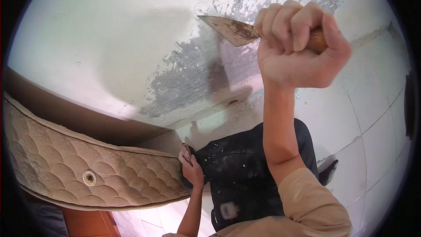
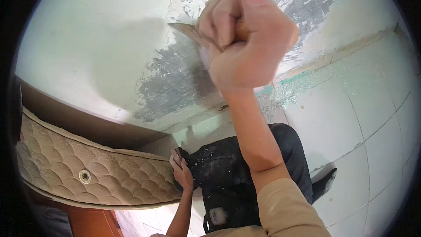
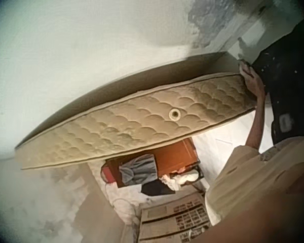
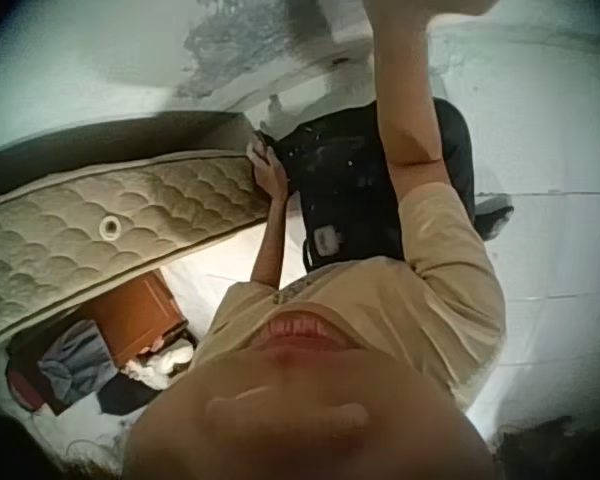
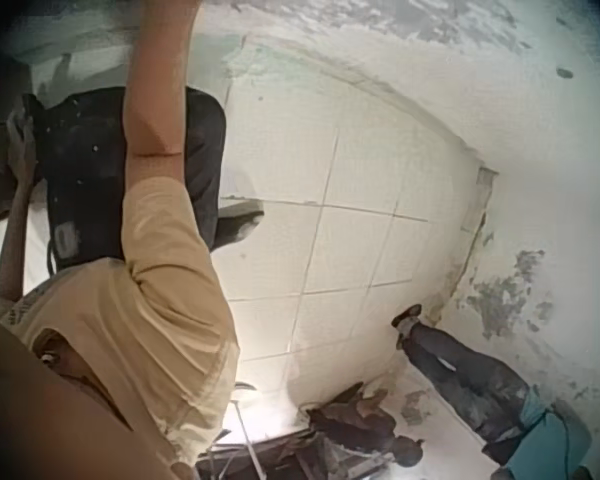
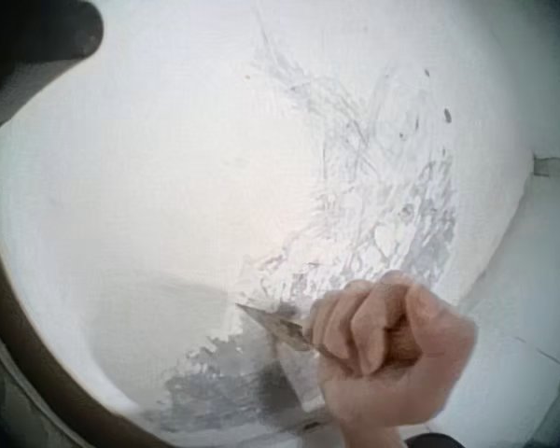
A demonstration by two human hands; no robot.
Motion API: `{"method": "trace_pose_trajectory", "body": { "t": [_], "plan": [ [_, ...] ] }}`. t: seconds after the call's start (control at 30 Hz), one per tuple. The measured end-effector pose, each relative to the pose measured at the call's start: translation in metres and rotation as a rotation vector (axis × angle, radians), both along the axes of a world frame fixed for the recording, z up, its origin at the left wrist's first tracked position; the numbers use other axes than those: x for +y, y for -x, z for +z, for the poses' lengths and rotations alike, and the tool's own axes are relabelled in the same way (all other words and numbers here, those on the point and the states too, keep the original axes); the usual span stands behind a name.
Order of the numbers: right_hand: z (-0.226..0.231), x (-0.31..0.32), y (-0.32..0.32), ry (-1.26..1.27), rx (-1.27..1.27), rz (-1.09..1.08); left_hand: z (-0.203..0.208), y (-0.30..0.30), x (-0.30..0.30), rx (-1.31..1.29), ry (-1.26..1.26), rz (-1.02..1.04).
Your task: The person scrapes old paint from a wall using a putty knife.
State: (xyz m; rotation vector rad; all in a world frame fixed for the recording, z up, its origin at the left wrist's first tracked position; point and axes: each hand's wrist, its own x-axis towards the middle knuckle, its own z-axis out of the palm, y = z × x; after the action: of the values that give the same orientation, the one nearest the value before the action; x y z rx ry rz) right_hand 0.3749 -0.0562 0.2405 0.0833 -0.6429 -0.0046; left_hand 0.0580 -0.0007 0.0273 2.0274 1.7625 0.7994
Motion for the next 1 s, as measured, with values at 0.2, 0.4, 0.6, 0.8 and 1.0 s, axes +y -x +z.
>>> {"method": "trace_pose_trajectory", "body": {
  "t": [0.2,0.4,0.6,0.8,1.0],
  "plan": [
    [0.002,0.021,0.012,0.364,-0.048,-0.332,0.001,0.003,0.009,0.026,-0.011,-0.038],
    [-0.002,0.024,0.011,0.276,0.041,-0.372,-0.001,0.003,0.004,0.029,0.003,-0.024],
    [0.002,-0.005,0.001,-0.020,-0.038,-0.097,-0.003,0.003,0.005,0.061,-0.017,-0.009],
    [-0.005,0.024,0.005,0.202,-0.145,-0.360,0.002,0.003,0.008,0.037,0.054,-0.014],
    [-0.004,0.022,0.003,0.275,-0.069,-0.506,-0.003,0.001,0.004,0.044,0.004,-0.011]
  ]
}}
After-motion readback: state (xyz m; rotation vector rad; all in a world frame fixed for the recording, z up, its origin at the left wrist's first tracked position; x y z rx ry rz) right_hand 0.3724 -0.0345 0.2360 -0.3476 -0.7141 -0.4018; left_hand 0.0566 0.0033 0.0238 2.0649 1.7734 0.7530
